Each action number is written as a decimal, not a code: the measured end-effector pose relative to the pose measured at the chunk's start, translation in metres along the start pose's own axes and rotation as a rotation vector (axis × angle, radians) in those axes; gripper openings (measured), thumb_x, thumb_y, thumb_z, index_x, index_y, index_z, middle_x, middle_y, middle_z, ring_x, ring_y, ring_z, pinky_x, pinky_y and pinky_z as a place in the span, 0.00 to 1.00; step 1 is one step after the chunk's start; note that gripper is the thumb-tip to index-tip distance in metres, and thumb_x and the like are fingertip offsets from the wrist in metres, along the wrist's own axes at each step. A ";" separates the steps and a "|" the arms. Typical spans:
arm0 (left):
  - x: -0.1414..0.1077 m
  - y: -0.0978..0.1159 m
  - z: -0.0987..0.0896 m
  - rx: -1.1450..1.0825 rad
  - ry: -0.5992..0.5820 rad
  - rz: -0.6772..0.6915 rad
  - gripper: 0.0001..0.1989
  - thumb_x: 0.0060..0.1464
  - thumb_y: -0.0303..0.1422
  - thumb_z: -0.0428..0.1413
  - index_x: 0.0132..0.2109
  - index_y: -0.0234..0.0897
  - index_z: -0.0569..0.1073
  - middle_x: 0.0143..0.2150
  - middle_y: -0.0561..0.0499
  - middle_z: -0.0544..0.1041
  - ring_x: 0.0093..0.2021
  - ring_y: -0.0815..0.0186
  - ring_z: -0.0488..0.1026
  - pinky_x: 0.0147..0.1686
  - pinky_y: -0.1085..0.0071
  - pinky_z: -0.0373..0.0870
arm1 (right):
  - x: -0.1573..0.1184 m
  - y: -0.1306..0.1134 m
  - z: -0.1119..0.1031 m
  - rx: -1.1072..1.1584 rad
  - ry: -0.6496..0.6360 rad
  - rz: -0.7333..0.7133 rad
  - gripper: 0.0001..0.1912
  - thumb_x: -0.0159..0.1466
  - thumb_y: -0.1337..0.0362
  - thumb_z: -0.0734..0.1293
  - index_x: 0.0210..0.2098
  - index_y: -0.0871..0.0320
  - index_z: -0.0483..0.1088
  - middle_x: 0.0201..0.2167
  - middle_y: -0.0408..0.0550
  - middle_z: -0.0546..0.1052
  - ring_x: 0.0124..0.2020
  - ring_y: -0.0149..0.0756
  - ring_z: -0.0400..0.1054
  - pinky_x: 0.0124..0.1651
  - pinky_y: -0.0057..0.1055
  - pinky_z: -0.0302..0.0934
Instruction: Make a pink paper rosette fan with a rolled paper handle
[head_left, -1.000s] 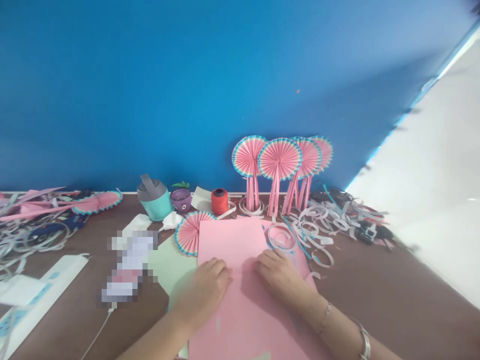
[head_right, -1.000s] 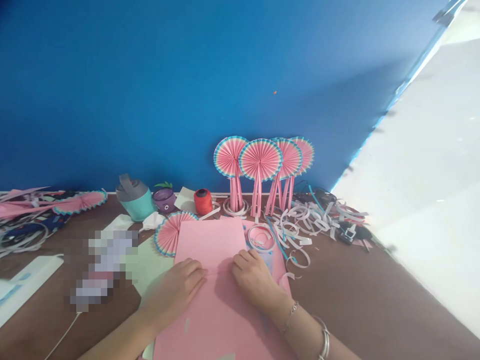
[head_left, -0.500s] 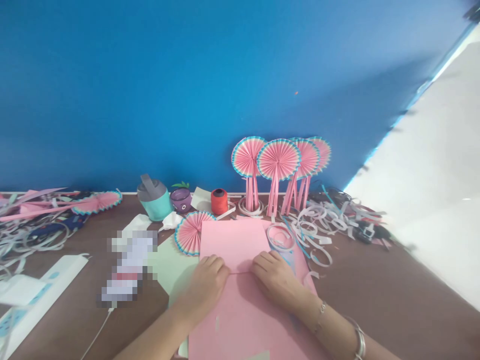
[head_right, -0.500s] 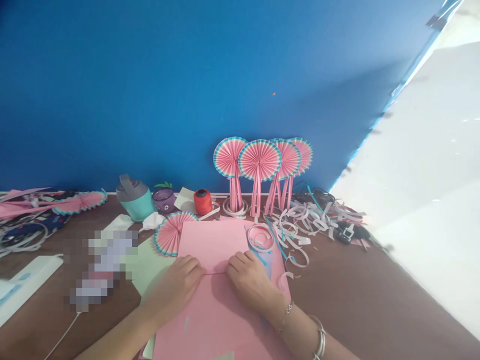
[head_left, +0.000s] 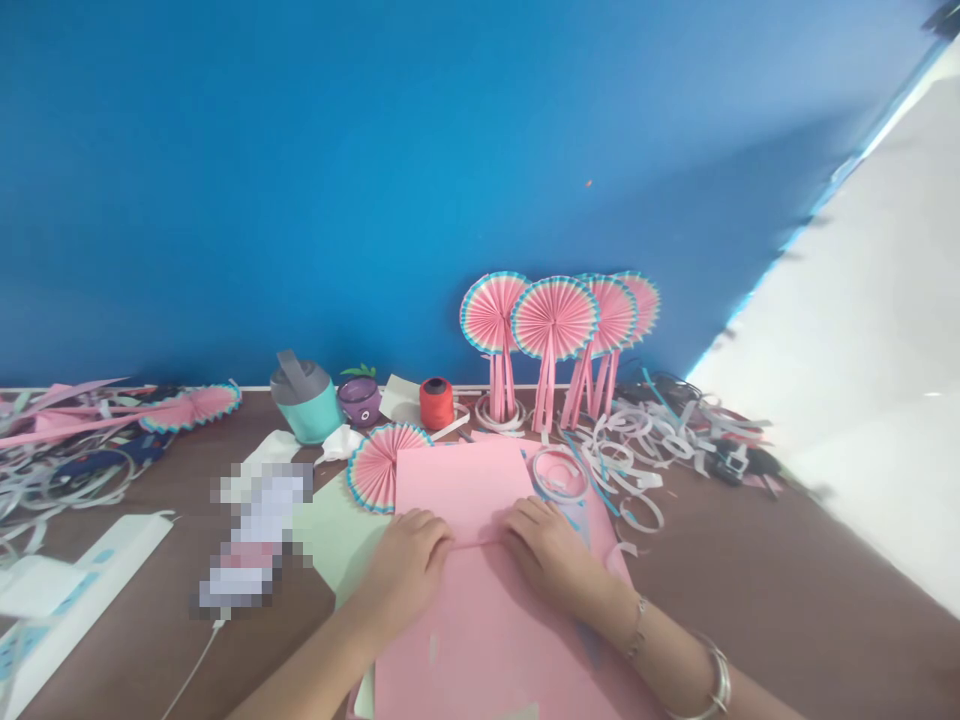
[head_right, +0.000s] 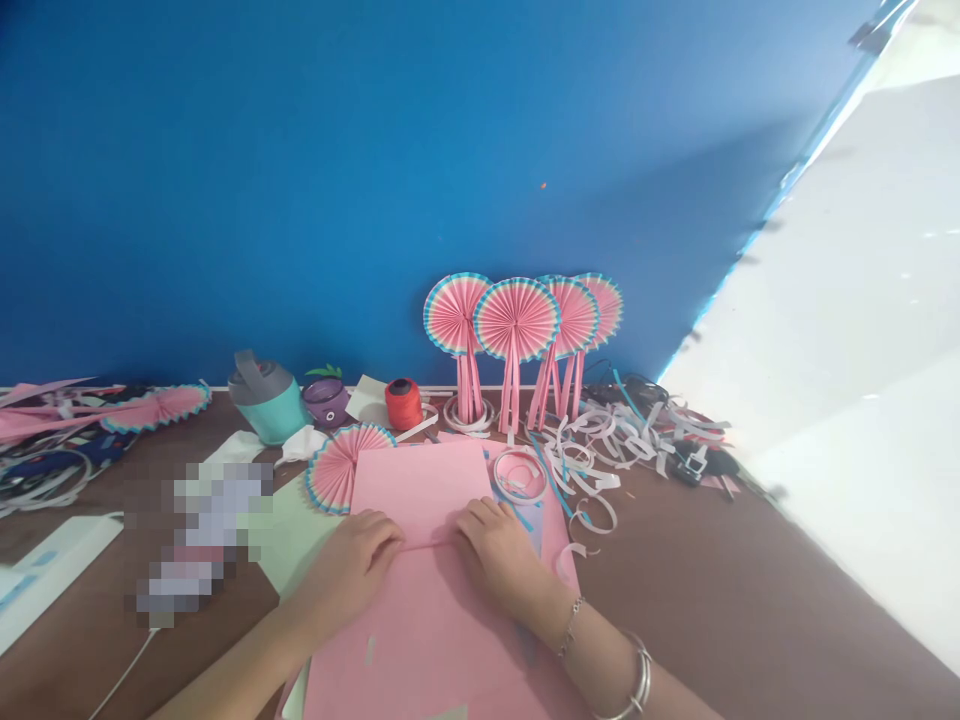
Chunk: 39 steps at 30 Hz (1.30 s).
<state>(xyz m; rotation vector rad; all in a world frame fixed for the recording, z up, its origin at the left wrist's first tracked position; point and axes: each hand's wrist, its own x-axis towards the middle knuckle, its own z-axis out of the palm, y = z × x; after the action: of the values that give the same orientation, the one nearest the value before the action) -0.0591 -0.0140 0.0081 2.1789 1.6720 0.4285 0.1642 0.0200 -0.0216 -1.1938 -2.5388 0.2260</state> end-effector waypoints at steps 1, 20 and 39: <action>0.001 0.000 0.000 -0.005 -0.001 -0.011 0.12 0.60 0.26 0.48 0.34 0.38 0.75 0.34 0.51 0.76 0.40 0.63 0.71 0.42 0.67 0.63 | 0.001 0.000 -0.001 0.023 -0.003 0.007 0.08 0.65 0.73 0.60 0.34 0.59 0.69 0.34 0.46 0.72 0.36 0.36 0.63 0.41 0.33 0.54; 0.003 0.002 -0.004 -0.031 -0.019 -0.127 0.09 0.55 0.24 0.50 0.34 0.38 0.73 0.34 0.51 0.77 0.38 0.64 0.72 0.40 0.69 0.62 | 0.007 -0.001 0.005 0.201 0.076 0.214 0.10 0.58 0.76 0.59 0.32 0.59 0.69 0.31 0.45 0.75 0.35 0.36 0.66 0.40 0.31 0.54; -0.015 0.015 0.039 0.683 0.050 0.249 0.20 0.52 0.16 0.51 0.51 0.33 0.72 0.39 0.47 0.73 0.38 0.61 0.70 0.33 0.67 0.68 | -0.004 -0.020 0.015 -0.315 0.059 -0.165 0.09 0.60 0.78 0.66 0.27 0.59 0.69 0.27 0.46 0.71 0.29 0.36 0.61 0.33 0.33 0.50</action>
<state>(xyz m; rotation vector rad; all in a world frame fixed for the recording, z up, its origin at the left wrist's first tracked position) -0.0331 -0.0358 -0.0198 2.8967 1.7544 -0.0514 0.1470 0.0046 -0.0304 -1.0670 -2.6698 -0.2528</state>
